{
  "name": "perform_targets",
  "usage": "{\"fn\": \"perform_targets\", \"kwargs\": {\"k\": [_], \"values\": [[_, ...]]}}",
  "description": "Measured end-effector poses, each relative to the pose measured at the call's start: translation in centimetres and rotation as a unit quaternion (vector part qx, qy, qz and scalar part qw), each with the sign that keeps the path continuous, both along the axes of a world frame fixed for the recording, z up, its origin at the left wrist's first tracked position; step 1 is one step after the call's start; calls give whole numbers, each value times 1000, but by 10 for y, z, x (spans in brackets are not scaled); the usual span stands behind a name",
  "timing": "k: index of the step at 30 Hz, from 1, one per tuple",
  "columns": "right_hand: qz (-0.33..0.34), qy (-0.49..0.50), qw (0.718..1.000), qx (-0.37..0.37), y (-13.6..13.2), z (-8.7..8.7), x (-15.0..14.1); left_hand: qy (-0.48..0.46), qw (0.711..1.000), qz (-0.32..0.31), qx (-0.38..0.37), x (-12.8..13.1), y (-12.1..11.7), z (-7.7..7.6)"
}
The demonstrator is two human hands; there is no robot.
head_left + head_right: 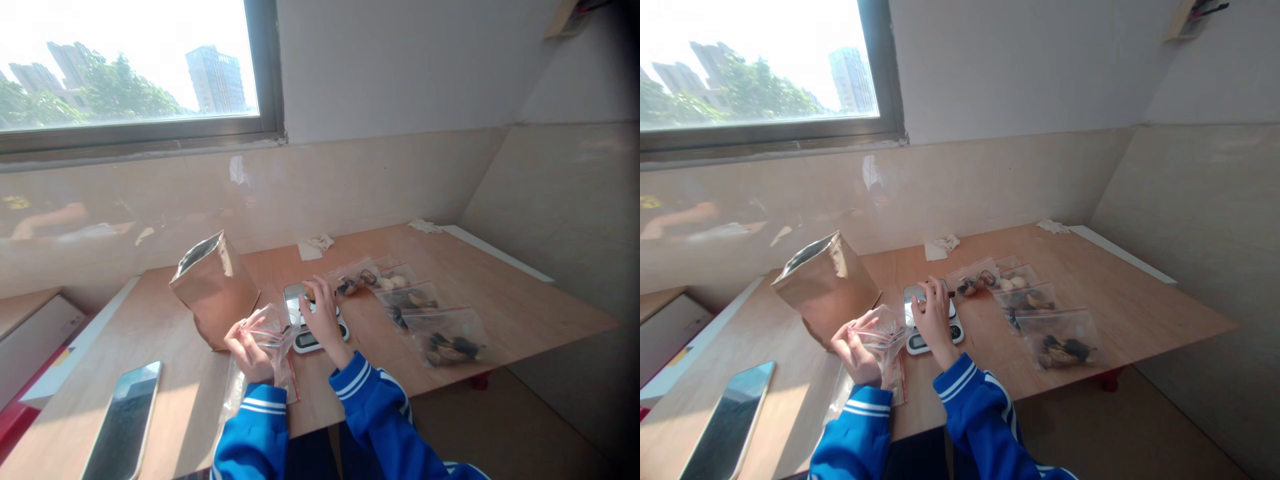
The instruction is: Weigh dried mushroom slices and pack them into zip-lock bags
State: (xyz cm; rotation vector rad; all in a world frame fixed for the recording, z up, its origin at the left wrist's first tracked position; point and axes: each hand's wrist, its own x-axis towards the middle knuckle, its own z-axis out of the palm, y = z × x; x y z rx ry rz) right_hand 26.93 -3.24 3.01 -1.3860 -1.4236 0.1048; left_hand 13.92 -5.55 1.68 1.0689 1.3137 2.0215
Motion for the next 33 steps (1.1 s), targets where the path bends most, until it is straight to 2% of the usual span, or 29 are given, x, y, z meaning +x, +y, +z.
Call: {"fn": "perform_targets", "kwargs": {"k": [4,8,19,27,33], "values": [[-87,-77,992,-57,18,-26,12,-23,1000,-18,-1,-1,-1,0],[-90,-91,989,-68,22,-39,17,-6,1000,-17,1,-2,-2,-1],[-36,-105,991,-71,11,-38,19,3,1000,-13,-12,-2,0,-1],[-38,-106,991,-72,9,-33,9,-6,1000,-6,-17,-2,0,0],[-15,-51,997,-49,10,-36,12,-18,1000,-14,-6,-4,2,-4]]}}
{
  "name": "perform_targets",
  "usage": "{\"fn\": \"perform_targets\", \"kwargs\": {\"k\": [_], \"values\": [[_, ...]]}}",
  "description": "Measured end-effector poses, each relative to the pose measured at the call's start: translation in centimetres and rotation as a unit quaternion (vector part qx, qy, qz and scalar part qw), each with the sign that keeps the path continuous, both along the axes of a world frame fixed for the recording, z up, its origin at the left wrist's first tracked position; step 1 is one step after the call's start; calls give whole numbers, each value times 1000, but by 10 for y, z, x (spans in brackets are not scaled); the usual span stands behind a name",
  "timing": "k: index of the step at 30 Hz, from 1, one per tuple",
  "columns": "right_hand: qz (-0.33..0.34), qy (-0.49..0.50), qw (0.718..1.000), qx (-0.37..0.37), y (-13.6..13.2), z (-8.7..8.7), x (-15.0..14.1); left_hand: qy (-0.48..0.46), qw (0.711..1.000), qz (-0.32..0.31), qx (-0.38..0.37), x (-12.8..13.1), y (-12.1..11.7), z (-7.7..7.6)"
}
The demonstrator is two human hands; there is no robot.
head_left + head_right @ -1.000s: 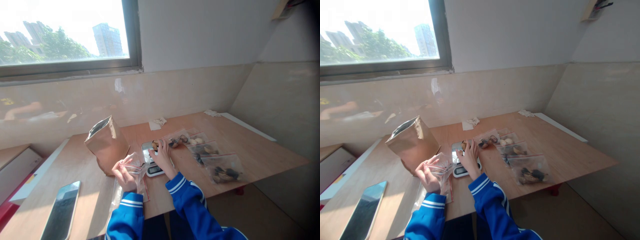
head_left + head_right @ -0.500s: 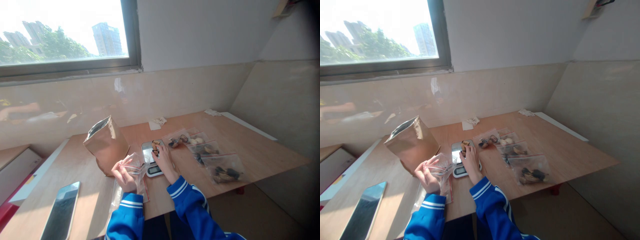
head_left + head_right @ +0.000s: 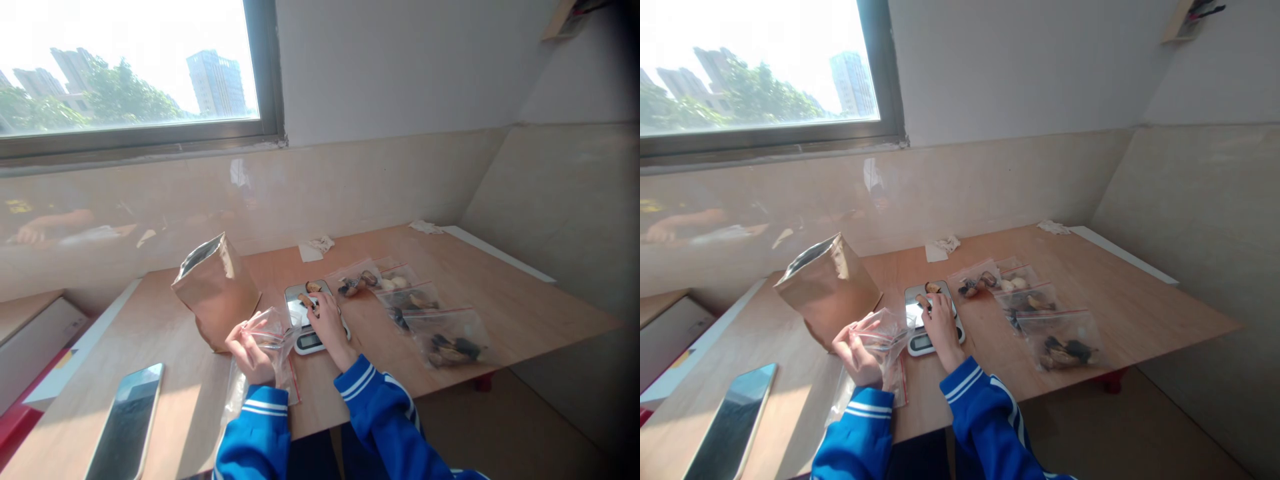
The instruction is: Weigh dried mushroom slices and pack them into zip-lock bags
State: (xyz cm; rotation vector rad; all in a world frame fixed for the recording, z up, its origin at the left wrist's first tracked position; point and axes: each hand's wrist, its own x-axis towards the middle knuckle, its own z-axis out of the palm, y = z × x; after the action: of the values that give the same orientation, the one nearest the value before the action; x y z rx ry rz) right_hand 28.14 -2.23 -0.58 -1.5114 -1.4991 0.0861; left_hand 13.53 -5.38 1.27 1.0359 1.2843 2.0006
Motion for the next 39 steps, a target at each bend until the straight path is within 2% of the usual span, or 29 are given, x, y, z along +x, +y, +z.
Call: {"fn": "perform_targets", "kwargs": {"k": [7,11,14,17,20,23,27,29,32,39], "values": [[30,53,998,4,0,-2,5,2,1000,-2,14,-2,0,-3],[68,61,996,9,-1,1,7,3,1000,-3,23,-2,0,-3],[66,88,994,11,2,7,10,2,1000,3,22,-1,-1,-2],[55,151,987,27,5,19,10,-9,1000,3,18,0,-2,0],[80,227,970,48,4,38,0,-18,1000,3,13,2,-2,2],[148,278,948,51,-2,56,-18,-27,1000,-3,9,3,-2,3],[252,258,933,22,-12,69,-41,-56,998,-7,3,4,-3,5],[279,237,930,9,-15,69,-46,-66,998,-9,-3,4,-3,6],[286,245,926,-2,-15,65,-45,-71,997,-5,-18,4,-2,7],[269,364,892,8,-1,52,-25,-86,996,-15,-22,5,-4,12]]}}
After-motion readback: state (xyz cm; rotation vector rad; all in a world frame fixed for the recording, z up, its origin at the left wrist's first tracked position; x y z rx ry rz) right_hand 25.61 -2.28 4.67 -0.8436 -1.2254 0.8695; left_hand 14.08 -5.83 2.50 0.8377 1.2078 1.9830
